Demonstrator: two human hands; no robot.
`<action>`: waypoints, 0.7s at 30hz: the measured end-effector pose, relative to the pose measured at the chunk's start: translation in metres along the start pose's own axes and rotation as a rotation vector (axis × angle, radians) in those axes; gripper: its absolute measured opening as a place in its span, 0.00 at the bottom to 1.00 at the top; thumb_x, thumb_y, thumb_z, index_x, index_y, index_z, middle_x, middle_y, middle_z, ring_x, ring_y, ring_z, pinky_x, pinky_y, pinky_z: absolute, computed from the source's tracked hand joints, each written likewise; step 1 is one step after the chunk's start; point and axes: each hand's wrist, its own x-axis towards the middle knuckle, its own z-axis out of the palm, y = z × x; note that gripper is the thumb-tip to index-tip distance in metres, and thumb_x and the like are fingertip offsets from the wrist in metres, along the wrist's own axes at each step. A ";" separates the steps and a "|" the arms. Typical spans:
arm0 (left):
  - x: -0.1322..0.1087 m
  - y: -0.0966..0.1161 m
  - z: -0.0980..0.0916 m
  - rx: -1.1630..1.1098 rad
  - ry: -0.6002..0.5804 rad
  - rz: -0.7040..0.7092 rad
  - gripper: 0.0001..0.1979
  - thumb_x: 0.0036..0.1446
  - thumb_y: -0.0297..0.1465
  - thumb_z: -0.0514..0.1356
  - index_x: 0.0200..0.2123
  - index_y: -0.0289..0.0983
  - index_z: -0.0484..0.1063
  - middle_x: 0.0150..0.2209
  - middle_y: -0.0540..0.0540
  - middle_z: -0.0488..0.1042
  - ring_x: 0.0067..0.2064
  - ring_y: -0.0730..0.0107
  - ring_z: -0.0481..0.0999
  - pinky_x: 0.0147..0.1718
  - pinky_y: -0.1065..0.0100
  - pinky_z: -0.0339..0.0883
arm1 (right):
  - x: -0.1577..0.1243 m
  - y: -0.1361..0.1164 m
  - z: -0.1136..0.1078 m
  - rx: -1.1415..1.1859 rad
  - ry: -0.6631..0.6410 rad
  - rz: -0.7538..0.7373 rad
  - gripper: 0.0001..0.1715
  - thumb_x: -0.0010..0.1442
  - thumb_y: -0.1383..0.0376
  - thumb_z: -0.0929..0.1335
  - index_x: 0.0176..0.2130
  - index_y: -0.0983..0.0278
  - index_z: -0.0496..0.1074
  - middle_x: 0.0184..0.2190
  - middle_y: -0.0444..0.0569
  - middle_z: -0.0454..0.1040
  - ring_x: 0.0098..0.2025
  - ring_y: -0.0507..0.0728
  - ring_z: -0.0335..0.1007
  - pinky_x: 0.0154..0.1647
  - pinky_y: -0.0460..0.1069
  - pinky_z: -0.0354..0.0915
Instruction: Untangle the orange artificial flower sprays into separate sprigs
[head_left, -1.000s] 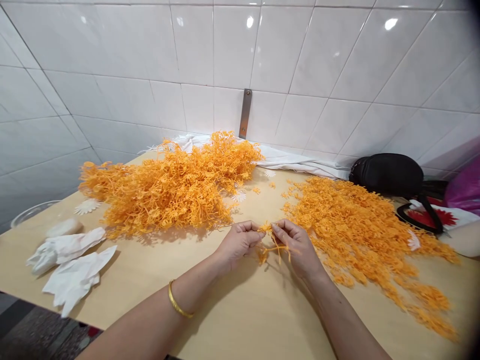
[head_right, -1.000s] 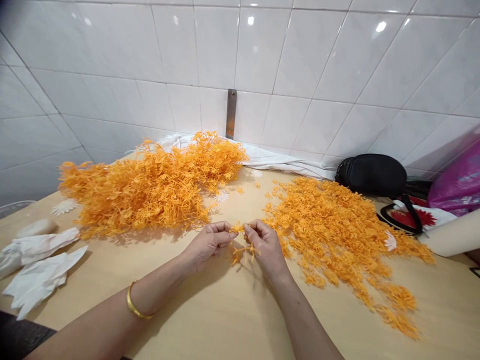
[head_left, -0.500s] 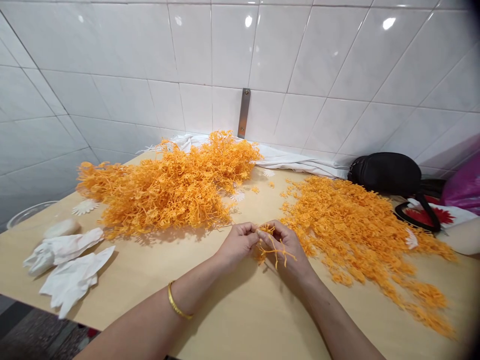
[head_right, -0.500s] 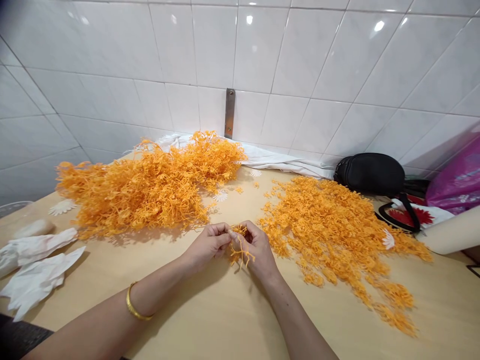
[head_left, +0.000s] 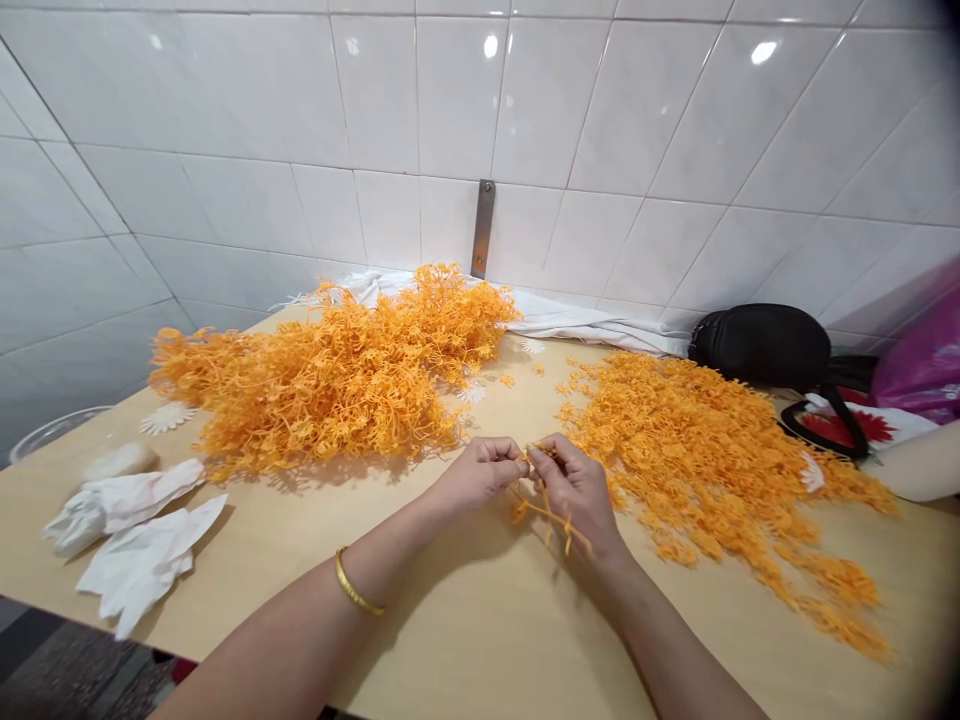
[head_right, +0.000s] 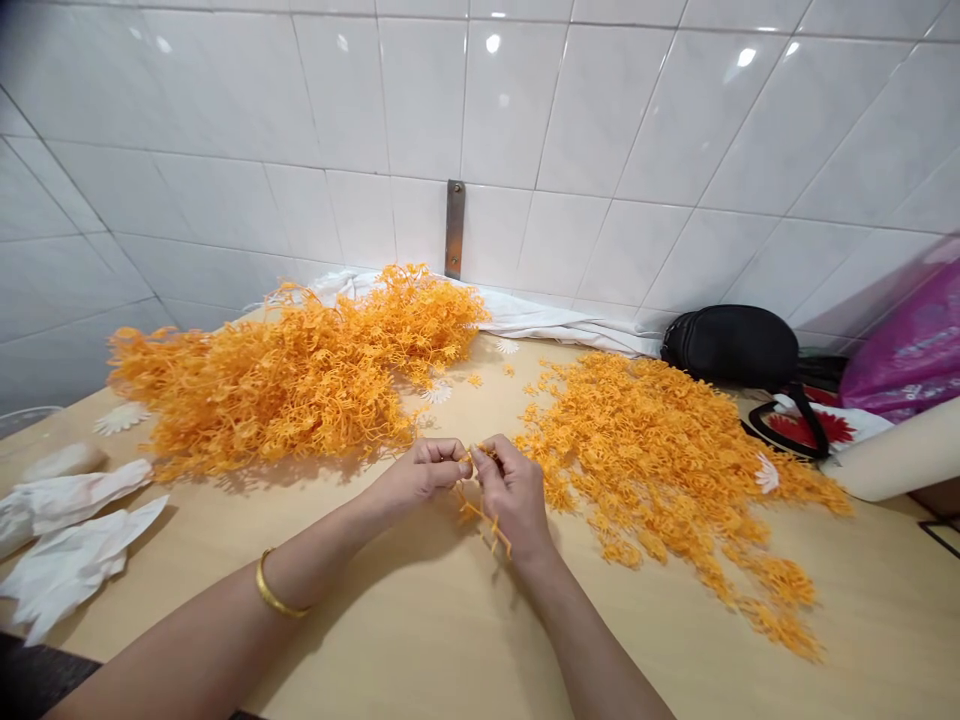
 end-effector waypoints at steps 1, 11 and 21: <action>0.001 -0.001 0.004 0.062 0.052 0.028 0.09 0.43 0.29 0.58 0.18 0.33 0.60 0.14 0.57 0.54 0.16 0.85 0.48 0.16 0.75 0.40 | 0.000 0.000 0.001 -0.171 0.060 -0.087 0.13 0.54 0.59 0.62 0.22 0.63 0.62 0.17 0.40 0.57 0.20 0.49 0.52 0.23 0.45 0.52; -0.023 0.003 0.010 0.232 0.176 0.073 0.10 0.46 0.34 0.56 0.20 0.33 0.61 0.15 0.57 0.53 0.17 0.84 0.48 0.17 0.76 0.42 | 0.024 0.006 -0.069 -0.233 0.666 0.157 0.11 0.51 0.57 0.61 0.26 0.63 0.62 0.15 0.39 0.57 0.16 0.50 0.57 0.18 0.46 0.56; -0.043 0.011 -0.008 0.391 0.253 0.246 0.12 0.51 0.36 0.53 0.21 0.35 0.61 0.16 0.55 0.55 0.19 0.80 0.54 0.20 0.74 0.50 | 0.006 -0.009 -0.093 -1.232 0.279 -0.081 0.15 0.52 0.65 0.60 0.39 0.67 0.68 0.42 0.60 0.65 0.42 0.66 0.61 0.35 0.56 0.58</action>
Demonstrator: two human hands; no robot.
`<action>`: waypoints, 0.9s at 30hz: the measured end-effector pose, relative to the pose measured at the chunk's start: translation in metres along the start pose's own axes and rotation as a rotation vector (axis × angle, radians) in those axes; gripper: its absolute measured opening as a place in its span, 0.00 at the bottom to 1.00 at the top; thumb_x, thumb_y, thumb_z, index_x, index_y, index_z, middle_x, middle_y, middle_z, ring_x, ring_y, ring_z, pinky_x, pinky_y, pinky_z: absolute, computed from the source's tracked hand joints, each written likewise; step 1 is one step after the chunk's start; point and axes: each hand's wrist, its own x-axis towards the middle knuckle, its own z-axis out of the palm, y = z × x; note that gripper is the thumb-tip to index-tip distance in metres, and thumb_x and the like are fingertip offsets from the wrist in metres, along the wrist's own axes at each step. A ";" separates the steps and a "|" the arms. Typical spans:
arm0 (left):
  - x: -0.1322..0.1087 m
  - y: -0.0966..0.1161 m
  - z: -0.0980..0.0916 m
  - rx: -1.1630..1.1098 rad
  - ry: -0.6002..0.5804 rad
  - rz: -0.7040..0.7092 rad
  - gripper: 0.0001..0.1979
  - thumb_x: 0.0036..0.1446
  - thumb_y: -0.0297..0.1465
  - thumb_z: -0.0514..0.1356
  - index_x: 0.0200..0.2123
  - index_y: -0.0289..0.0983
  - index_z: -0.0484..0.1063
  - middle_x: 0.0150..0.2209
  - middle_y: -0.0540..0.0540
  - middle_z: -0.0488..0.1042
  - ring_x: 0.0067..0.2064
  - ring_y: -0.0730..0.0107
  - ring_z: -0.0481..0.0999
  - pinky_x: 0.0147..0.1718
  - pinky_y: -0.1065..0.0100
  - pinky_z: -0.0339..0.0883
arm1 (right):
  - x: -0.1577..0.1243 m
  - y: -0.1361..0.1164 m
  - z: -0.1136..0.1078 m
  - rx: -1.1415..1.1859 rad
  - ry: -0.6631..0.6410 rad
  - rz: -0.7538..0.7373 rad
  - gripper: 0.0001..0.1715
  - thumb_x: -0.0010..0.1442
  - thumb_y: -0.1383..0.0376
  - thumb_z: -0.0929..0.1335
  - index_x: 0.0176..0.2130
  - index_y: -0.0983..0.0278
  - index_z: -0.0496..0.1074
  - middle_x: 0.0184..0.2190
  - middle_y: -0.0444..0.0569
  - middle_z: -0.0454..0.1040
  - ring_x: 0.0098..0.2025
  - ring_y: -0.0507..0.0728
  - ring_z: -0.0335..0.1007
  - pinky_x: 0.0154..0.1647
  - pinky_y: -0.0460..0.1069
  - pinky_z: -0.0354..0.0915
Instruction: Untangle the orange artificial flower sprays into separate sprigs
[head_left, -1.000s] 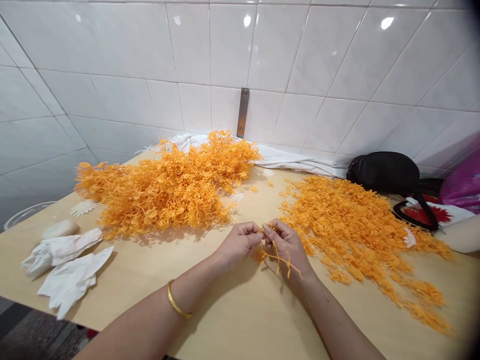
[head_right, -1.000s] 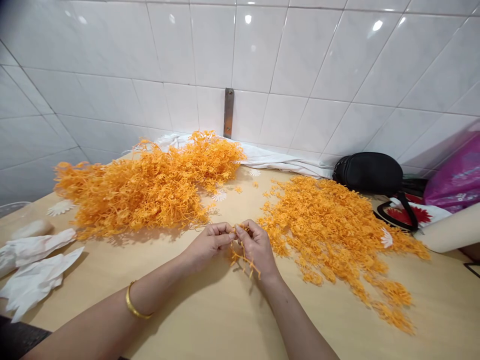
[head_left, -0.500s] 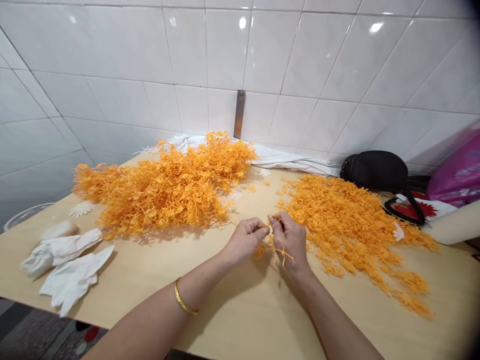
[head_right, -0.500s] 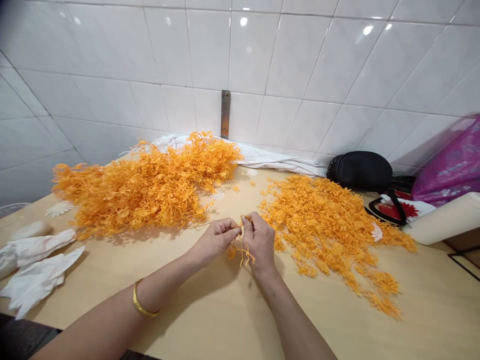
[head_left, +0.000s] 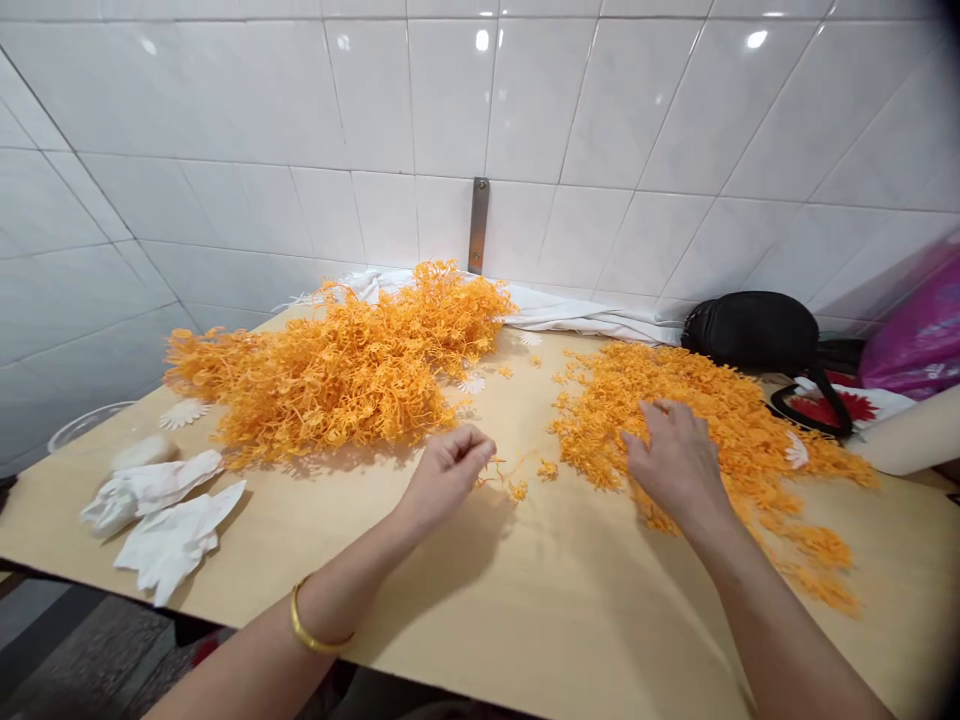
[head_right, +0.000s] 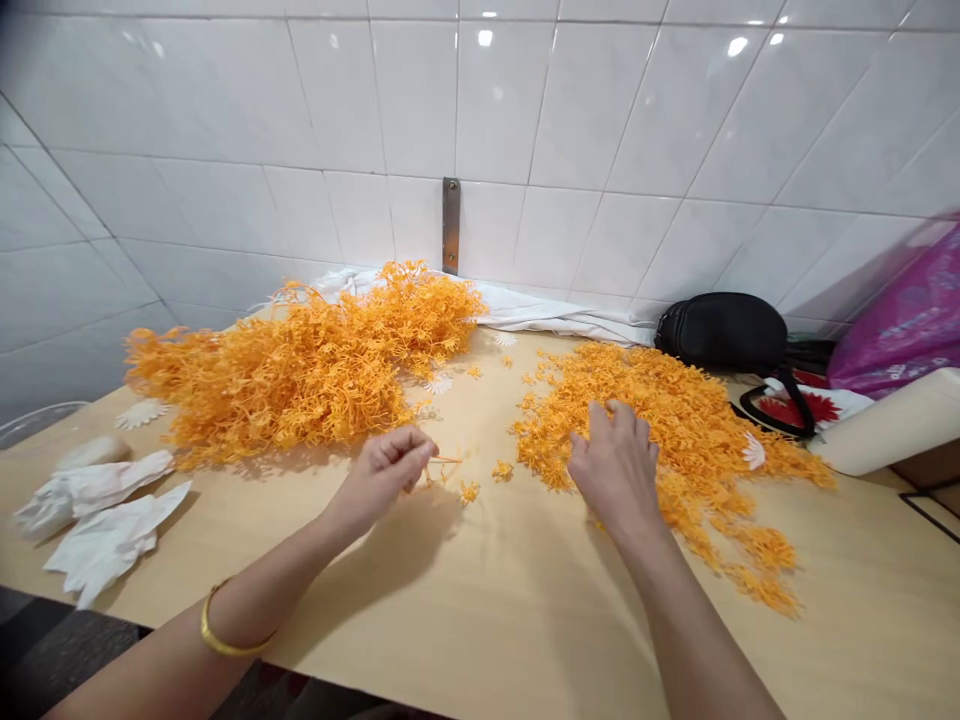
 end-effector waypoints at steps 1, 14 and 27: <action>-0.009 -0.001 0.002 0.099 -0.037 0.051 0.12 0.52 0.35 0.52 0.21 0.34 0.62 0.18 0.53 0.59 0.22 0.79 0.58 0.22 0.74 0.53 | -0.006 -0.004 0.001 0.007 -0.002 -0.041 0.12 0.54 0.65 0.59 0.35 0.66 0.68 0.38 0.58 0.67 0.40 0.65 0.61 0.34 0.56 0.58; -0.097 -0.022 0.008 0.617 -0.154 0.558 0.08 0.51 0.25 0.49 0.31 0.36 0.67 0.28 0.44 0.68 0.38 0.67 0.64 0.41 0.63 0.59 | -0.045 -0.046 0.055 -0.102 -0.040 -0.635 0.17 0.57 0.65 0.59 0.46 0.62 0.67 0.50 0.54 0.65 0.54 0.63 0.52 0.51 0.60 0.47; -0.091 -0.043 0.022 0.429 -0.472 0.526 0.14 0.56 0.39 0.48 0.37 0.40 0.70 0.37 0.45 0.71 0.42 0.71 0.69 0.41 0.75 0.62 | -0.024 -0.145 0.048 0.982 -0.724 -0.045 0.15 0.49 0.62 0.63 0.36 0.68 0.69 0.17 0.43 0.66 0.19 0.51 0.61 0.21 0.46 0.55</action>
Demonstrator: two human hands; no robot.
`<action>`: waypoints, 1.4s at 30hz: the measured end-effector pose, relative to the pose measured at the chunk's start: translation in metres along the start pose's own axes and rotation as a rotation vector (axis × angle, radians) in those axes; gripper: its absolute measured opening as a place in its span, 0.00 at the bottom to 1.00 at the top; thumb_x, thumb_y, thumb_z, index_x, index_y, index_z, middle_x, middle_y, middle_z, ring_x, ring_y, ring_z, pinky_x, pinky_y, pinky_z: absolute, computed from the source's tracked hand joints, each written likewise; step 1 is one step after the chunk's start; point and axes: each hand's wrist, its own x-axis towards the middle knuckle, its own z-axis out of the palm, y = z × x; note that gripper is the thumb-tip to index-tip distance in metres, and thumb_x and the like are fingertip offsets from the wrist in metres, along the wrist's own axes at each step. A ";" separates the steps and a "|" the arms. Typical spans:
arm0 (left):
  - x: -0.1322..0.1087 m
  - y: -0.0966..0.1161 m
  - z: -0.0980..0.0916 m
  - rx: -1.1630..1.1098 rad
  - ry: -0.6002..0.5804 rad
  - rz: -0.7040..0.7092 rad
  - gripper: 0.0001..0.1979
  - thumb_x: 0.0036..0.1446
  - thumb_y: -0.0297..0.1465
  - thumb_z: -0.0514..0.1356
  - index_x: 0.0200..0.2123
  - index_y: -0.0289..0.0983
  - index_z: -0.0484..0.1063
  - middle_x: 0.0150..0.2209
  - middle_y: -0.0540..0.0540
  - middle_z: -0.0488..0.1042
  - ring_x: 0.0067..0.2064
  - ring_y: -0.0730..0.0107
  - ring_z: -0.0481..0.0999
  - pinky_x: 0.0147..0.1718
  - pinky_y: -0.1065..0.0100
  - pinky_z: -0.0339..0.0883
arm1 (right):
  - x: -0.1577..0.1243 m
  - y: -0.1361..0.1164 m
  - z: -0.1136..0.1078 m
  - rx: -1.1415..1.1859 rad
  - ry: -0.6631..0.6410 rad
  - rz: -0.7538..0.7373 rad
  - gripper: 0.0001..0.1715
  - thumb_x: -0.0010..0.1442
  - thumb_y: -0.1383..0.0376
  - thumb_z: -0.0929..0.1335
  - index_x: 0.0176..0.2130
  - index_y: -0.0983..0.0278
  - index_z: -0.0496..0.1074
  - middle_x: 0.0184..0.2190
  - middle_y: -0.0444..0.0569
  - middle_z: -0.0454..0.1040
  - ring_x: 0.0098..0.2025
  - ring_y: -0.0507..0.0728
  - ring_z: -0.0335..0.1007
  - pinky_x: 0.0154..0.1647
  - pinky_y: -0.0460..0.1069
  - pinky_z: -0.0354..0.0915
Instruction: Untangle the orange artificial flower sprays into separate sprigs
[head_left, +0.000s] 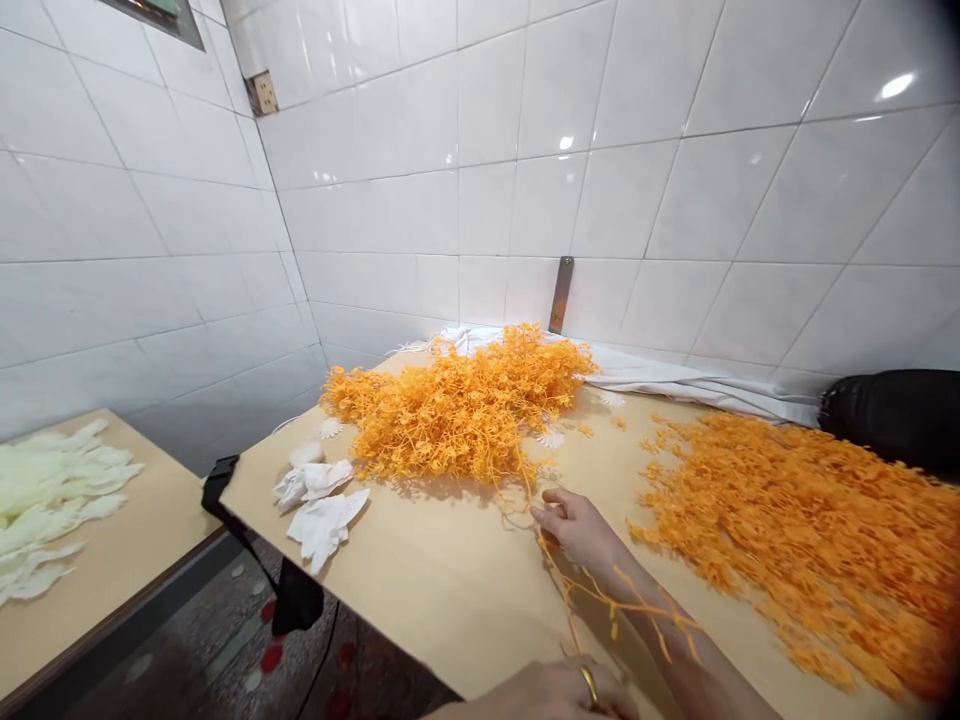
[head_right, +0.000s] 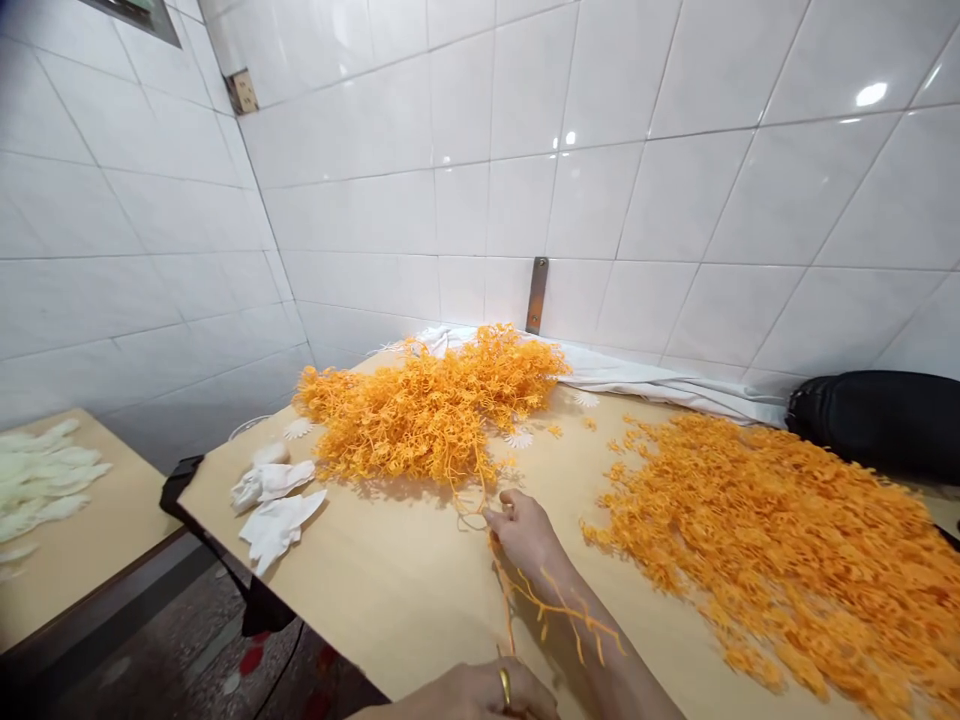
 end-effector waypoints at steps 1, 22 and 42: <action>0.000 0.005 -0.010 -0.007 0.026 -0.016 0.14 0.55 0.39 0.49 0.38 0.40 0.69 0.39 0.44 0.70 0.42 0.71 0.69 0.41 0.75 0.62 | 0.001 0.000 0.001 0.088 -0.033 0.034 0.12 0.48 0.62 0.64 0.31 0.68 0.70 0.14 0.41 0.64 0.17 0.50 0.58 0.19 0.45 0.53; 0.037 -0.095 -0.125 1.135 0.269 -0.432 0.15 0.54 0.35 0.51 0.44 0.40 0.66 0.54 0.41 0.61 0.60 0.53 0.45 0.54 0.45 0.38 | -0.101 -0.002 -0.101 0.626 0.183 0.177 0.17 0.48 0.53 0.66 0.23 0.63 0.62 0.18 0.37 0.52 0.16 0.45 0.42 0.20 0.45 0.54; 0.022 -0.040 -0.082 0.760 0.372 -0.224 0.08 0.54 0.29 0.50 0.32 0.37 0.69 0.41 0.43 0.69 0.53 0.58 0.58 0.49 0.54 0.56 | -0.189 0.047 -0.071 -0.367 0.328 0.026 0.14 0.59 0.58 0.57 0.27 0.59 0.62 0.22 0.44 0.64 0.25 0.53 0.62 0.25 0.47 0.59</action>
